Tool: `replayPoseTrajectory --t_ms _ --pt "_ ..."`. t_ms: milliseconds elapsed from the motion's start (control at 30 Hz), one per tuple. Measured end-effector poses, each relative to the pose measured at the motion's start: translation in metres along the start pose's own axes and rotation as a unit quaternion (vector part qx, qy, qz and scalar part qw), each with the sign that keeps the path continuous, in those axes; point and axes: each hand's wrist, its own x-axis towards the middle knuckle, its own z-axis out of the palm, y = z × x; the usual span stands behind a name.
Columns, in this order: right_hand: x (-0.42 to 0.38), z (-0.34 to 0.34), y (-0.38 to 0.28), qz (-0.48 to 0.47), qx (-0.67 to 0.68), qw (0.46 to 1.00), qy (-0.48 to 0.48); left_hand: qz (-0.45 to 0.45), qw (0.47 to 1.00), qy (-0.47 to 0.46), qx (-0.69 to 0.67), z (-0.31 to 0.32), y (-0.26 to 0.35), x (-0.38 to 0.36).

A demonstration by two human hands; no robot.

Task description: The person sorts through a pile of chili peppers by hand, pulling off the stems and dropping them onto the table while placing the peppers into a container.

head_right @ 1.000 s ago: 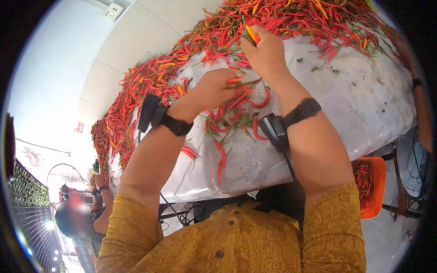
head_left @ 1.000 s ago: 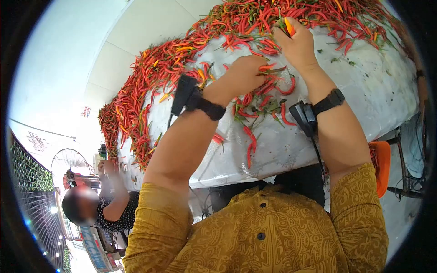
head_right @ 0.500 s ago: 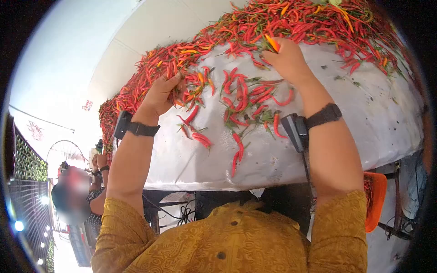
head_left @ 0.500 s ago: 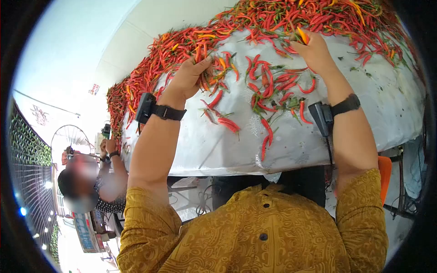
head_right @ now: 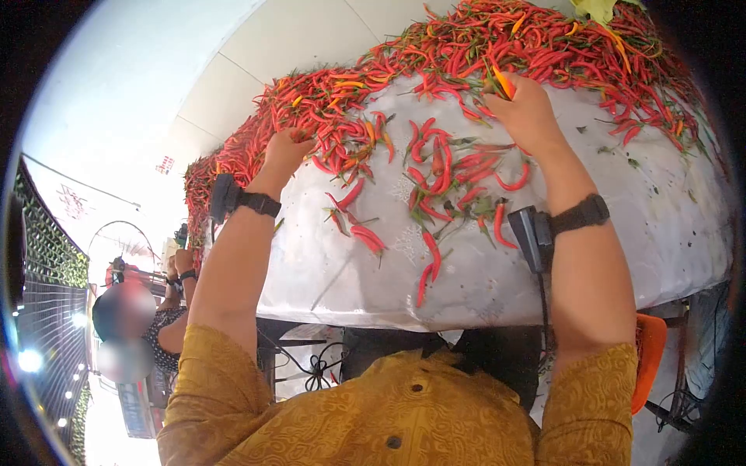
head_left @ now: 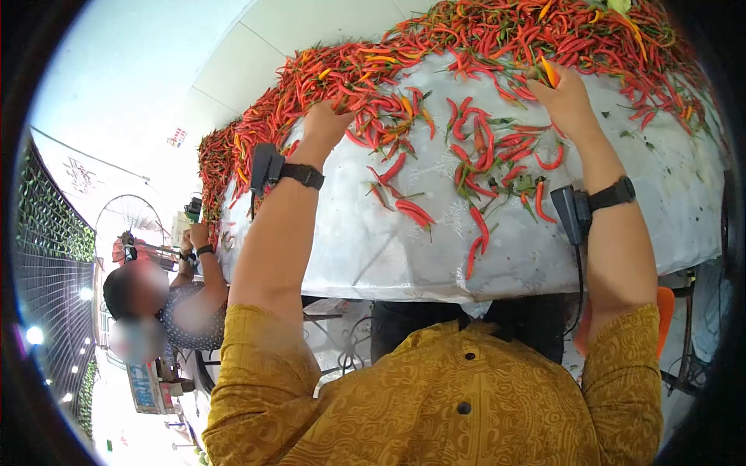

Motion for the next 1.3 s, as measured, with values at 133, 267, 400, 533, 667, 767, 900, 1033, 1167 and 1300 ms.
replayPoseTrajectory --t_ms 133,267,400,533,667,767,900,1033,1167,1300 --pt "0.000 0.000 0.003 -0.009 0.002 1.000 0.016 0.077 0.992 -0.092 0.046 0.031 0.004 0.008" --pt "0.001 0.000 0.004 -0.019 0.021 0.999 0.027 0.124 0.982 -0.095 0.104 0.048 0.033 -0.006" --pt "-0.001 -0.002 -0.003 -0.014 -0.007 0.999 0.028 0.214 0.945 -0.218 -0.116 0.037 0.040 -0.023" --pt "-0.004 -0.004 -0.009 -0.004 -0.017 0.999 0.043 0.268 0.918 -0.285 -0.064 0.007 0.056 -0.035" --pt "-0.003 -0.004 -0.008 0.001 -0.020 0.999 0.046 0.171 0.932 -0.238 -0.214 0.008 0.054 0.002" --pt "-0.004 -0.001 -0.006 0.003 -0.025 0.998 0.063 0.227 0.972 -0.049 0.020 0.022 0.061 0.021" --pt "-0.004 -0.002 -0.007 0.007 -0.028 0.998 0.058 0.361 0.929 -0.059 0.060 0.064 0.054 0.041" --pt "-0.003 -0.001 -0.002 -0.004 -0.045 0.997 0.064 0.322 0.938 -0.104 0.069 0.071 0.062 0.042" --pt "-0.004 -0.003 -0.007 -0.006 -0.049 0.997 0.059 0.376 0.913 -0.123 0.102 0.054 0.061 0.039" --pt "-0.003 -0.002 -0.005 -0.013 -0.064 0.996 0.064 0.351 0.913 -0.189 0.091 0.043 0.062 0.032"
